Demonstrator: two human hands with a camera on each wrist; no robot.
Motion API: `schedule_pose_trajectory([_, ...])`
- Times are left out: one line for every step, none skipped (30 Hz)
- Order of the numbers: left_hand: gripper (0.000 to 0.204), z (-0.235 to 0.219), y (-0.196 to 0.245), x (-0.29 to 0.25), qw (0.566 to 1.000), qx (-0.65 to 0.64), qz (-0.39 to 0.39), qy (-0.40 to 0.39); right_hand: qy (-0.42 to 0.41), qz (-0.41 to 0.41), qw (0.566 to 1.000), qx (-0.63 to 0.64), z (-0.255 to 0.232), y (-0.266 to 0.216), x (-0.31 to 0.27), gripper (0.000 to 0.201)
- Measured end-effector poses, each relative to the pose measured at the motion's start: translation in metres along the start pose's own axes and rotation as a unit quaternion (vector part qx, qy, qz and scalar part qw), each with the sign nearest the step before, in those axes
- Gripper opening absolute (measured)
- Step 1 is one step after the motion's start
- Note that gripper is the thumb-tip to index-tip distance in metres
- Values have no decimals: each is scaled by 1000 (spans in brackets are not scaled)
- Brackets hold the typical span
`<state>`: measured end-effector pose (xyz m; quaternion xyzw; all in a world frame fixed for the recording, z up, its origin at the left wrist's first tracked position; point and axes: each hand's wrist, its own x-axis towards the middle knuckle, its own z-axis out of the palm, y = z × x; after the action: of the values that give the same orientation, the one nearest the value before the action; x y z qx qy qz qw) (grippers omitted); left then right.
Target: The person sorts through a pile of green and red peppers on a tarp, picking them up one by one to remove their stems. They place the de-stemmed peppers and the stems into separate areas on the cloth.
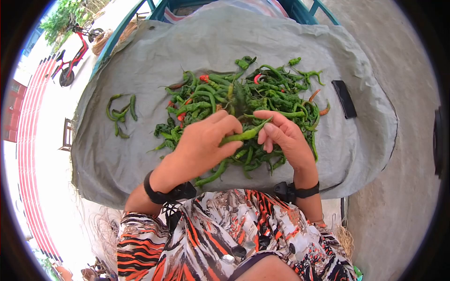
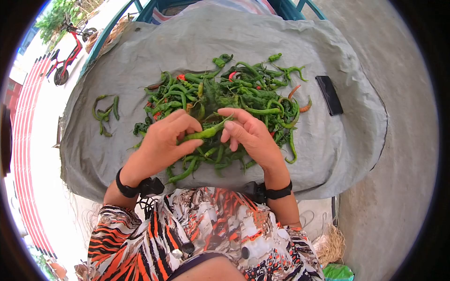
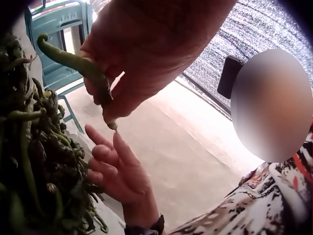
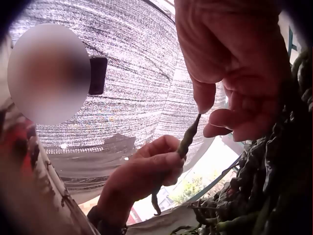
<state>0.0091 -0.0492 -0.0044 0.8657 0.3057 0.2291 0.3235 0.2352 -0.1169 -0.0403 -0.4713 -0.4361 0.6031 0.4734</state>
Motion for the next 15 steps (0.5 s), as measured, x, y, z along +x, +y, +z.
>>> schedule_pose_trajectory([24, 4, 0, 1, 999, -29, 2, -12, -11, -9, 1000, 5, 1, 1, 2, 32])
schedule_pose_trajectory([25, 8, 0, 2, 1000, -12, 5, -4, -18, -12, 1000, -13, 0, 1, 1, 31])
schedule_pose_trajectory([25, 9, -2, 3, 1000, -19, 13, -1, -17, -20, 1000, -7, 1, -1, 0, 31])
schedule_pose_trajectory([25, 11, -4, 4, 999, -25, 21, 2, -15, -27, 1000, 0, 3, -3, -2, 30])
schedule_pose_trajectory([25, 12, -6, 5, 999, -32, 30, 4, -13, -35, 999, 6, 4, -5, -3, 30])
schedule_pose_trajectory([26, 12, -6, 8, 998, -62, 19, -2, 8, -44, 999, 14, 2, -4, -4, 30])
schedule_pose_trajectory([27, 12, -7, 11, 996, -91, 9, -9, 27, -54, 998, 21, -2, -2, -5, 29])
schedule_pose_trajectory([29, 12, -7, 14, 993, -119, -2, -16, 47, -65, 996, 29, -6, -1, -6, 29])
schedule_pose_trajectory([30, 13, -10, 17, 992, -122, -23, 12, 74, -102, 990, 56, -10, -1, -8, 29])
schedule_pose_trajectory([32, 17, -16, 22, 990, -124, -45, 41, 100, -139, 982, 83, -14, -1, -9, 30])
schedule_pose_trajectory([33, 20, -23, 26, 987, -125, -66, 70, 126, -177, 970, 111, -19, -2, -10, 30])
schedule_pose_trajectory([36, 21, -31, 30, 990, -90, -71, 85, 148, -208, 956, 142, -25, -1, -10, 31])
schedule_pose_trajectory([37, 23, -37, 34, 988, -86, -82, 98, 170, -238, 940, 173, -32, 1, -9, 32])
schedule_pose_trajectory([38, 25, -43, 38, 986, -82, -92, 111, 191, -268, 922, 203, -39, 2, -9, 32])
schedule_pose_trajectory([39, 28, -50, 41, 984, -78, -102, 125, 196, -268, 914, 235, -45, 3, -9, 34])
